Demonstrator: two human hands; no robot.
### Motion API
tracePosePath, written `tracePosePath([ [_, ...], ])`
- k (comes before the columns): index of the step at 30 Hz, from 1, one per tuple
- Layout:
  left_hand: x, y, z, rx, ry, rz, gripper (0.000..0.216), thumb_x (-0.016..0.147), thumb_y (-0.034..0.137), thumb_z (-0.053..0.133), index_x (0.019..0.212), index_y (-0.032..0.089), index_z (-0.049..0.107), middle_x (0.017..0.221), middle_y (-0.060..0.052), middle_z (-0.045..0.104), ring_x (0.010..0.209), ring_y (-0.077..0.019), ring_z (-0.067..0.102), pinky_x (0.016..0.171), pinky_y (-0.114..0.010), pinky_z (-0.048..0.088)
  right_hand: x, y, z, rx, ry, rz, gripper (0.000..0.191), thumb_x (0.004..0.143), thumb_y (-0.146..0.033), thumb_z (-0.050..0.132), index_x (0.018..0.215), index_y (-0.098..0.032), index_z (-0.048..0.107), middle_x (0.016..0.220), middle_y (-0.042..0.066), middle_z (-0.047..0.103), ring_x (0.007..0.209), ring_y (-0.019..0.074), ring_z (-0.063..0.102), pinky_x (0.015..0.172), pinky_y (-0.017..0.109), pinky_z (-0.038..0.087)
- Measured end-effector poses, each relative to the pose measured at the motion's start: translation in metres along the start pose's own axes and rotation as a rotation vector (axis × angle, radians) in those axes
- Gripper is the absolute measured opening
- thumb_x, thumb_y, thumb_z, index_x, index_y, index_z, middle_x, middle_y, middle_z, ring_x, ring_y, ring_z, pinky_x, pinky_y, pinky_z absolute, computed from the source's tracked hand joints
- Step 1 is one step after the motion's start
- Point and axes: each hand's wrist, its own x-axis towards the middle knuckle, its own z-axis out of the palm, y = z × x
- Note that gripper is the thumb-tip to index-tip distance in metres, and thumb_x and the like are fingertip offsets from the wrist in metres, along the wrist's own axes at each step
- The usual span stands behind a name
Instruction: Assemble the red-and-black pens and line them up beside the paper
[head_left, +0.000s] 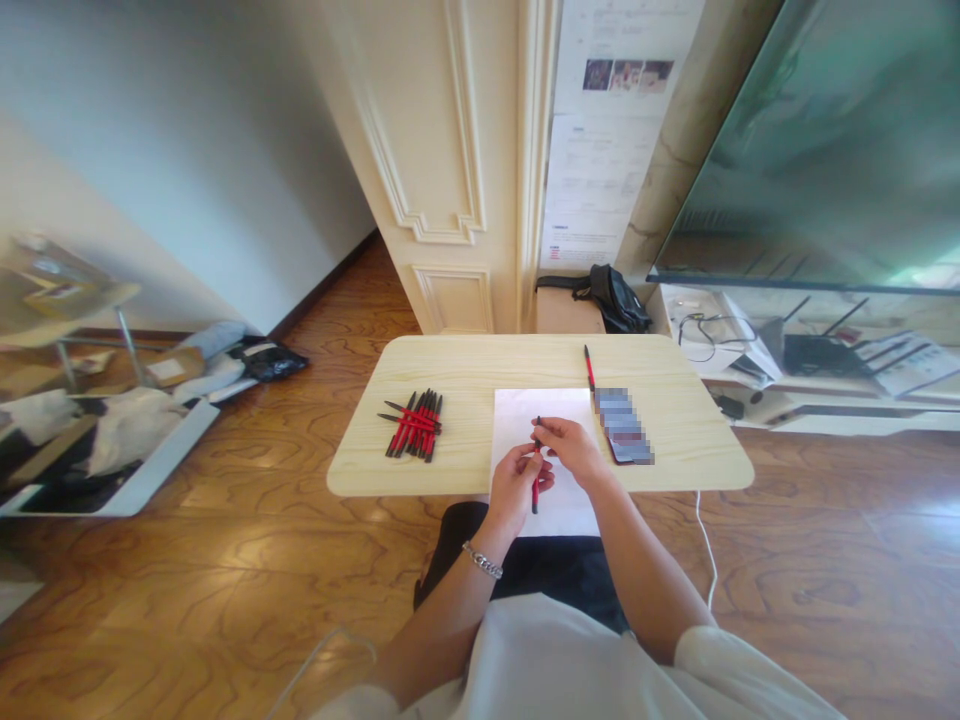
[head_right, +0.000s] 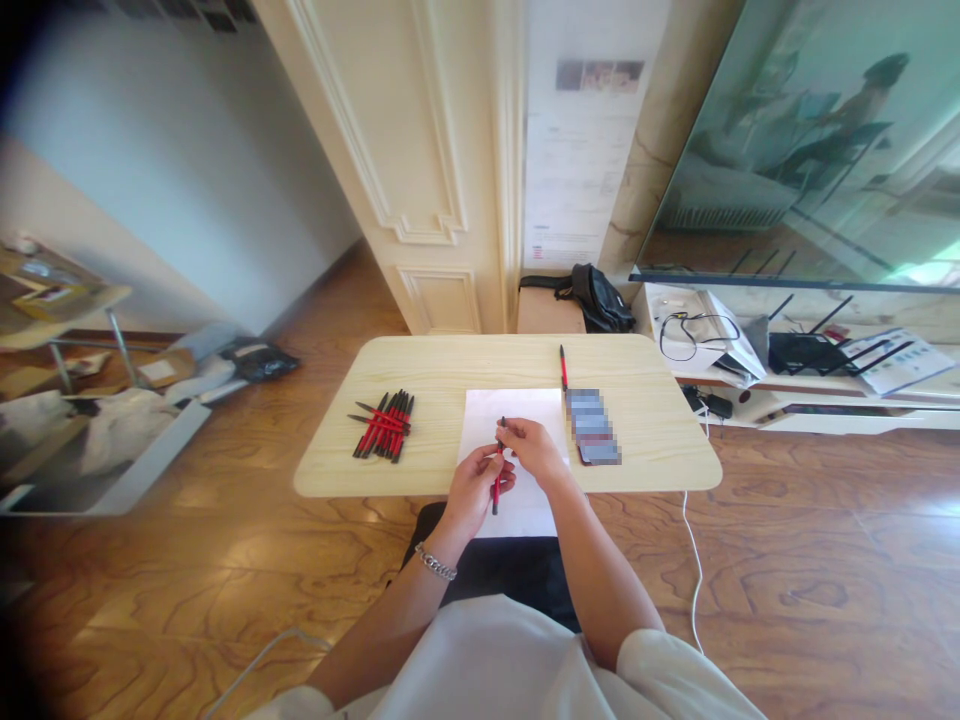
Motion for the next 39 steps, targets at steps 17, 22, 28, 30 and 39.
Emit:
tracePosePath([
  [17,-0.009,-0.005,-0.009,0.031,-0.013,-0.013,0.04,0.075,0.046,0.068,0.102,0.017,0.06,0.071,-0.003,0.062,0.059,-0.0133,0.061,0.059,-0.029,0.052,0.028,-0.015,-0.009,0.163,0.144,-0.022,0.041,0.069,-0.037,0.068,0.105,-0.018,0.065,0.09,0.008,0.071,0.075,0.0168,0.063,0.066,0.028,0.043],
  [22,-0.015,-0.003,-0.018,-0.005,0.033,-0.011,0.04,0.075,0.045,0.068,0.101,0.017,0.06,0.072,-0.003,0.062,0.061,-0.0133,0.061,0.06,-0.029,0.052,0.038,-0.007,-0.002,-0.236,0.218,-0.069,0.033,0.071,-0.035,0.067,0.1,-0.021,0.066,0.075,0.004,0.07,0.069,0.0189,0.061,0.064,0.03,0.04],
  [28,-0.014,0.005,-0.026,-0.052,0.064,0.006,0.042,0.074,0.045,0.07,0.102,0.016,0.059,0.072,-0.003,0.061,0.061,-0.0129,0.061,0.06,-0.027,0.052,0.036,0.012,0.025,-0.78,0.261,-0.123,0.009,0.075,-0.029,0.066,0.081,-0.022,0.065,0.073,0.007,0.068,0.071,0.0209,0.06,0.066,0.031,0.036],
  [30,-0.013,0.006,-0.026,-0.054,0.065,0.005,0.043,0.073,0.045,0.07,0.103,0.016,0.059,0.072,-0.003,0.061,0.061,-0.0131,0.061,0.059,-0.028,0.052,0.036,0.014,0.031,-0.887,0.257,-0.114,0.011,0.078,-0.031,0.063,0.075,-0.021,0.064,0.074,0.009,0.067,0.073,0.0213,0.06,0.066,0.031,0.035],
  [39,-0.008,0.005,-0.023,-0.06,0.069,0.01,0.042,0.074,0.045,0.069,0.103,0.016,0.058,0.071,-0.002,0.061,0.061,-0.0133,0.061,0.061,-0.029,0.052,0.024,-0.003,0.029,-0.938,0.253,-0.118,0.029,0.089,-0.04,0.048,0.081,-0.019,0.066,0.081,0.006,0.069,0.075,0.0172,0.061,0.067,0.026,0.038],
])
